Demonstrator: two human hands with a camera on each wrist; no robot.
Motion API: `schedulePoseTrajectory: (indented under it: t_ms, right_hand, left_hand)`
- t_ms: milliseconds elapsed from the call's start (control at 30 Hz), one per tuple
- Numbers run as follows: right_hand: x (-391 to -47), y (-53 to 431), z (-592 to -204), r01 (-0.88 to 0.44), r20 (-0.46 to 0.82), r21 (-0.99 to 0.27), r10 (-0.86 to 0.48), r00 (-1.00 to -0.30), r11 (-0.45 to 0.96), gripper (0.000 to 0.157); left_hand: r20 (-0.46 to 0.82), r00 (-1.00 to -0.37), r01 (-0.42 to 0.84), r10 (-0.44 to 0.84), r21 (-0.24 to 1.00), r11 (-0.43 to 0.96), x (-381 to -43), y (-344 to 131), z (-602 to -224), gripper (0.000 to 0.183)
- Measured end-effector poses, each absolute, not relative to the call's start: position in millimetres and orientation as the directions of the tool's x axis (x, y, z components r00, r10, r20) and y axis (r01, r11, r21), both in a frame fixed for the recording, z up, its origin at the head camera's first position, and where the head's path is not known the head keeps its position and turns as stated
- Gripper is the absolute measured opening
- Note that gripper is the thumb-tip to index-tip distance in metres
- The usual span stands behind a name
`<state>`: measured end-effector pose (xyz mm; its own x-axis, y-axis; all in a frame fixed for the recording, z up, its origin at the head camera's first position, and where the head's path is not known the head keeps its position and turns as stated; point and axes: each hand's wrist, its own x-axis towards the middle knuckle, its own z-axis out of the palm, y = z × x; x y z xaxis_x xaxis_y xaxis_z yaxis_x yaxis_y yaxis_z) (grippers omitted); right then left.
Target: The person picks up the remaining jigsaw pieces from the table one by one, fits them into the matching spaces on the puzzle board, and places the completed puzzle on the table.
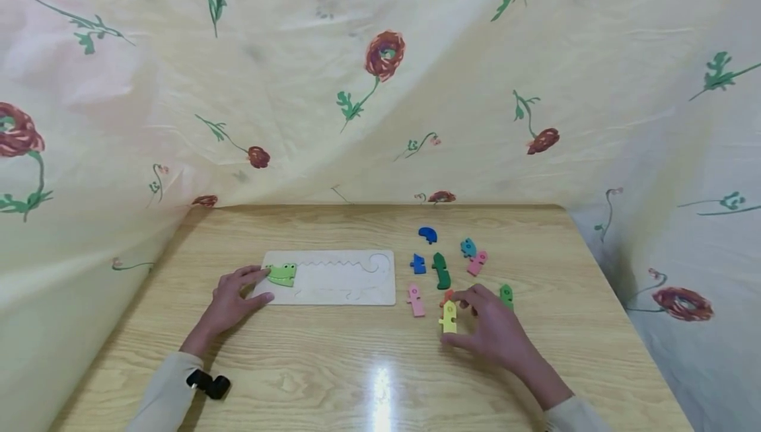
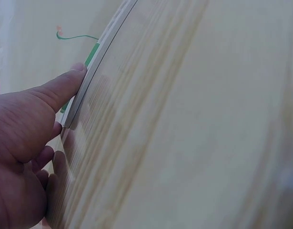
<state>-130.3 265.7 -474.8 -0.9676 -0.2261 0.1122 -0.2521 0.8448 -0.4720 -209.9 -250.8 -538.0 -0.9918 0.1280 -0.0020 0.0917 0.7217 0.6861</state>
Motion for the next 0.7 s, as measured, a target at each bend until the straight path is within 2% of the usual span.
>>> schedulePoseTrajectory:
  t_ms: [233, 700]
  right_hand:
    - [-143.7, 252.3, -466.0, -0.298, 0.15, -0.498, -0.258, -0.954, 0.814, 0.065]
    - [-181.7, 214.0, -457.8, -0.439, 0.281, -0.529, -0.338, -0.898, 0.727, 0.066]
  left_hand:
    - [0.001, -0.992, 0.096, 0.13, 0.679, 0.728, -209.9, -250.8, -538.2, 0.066]
    - [0.019, -0.99, 0.114, 0.141, 0.702, 0.703, -209.2, -252.0, -539.7, 0.063]
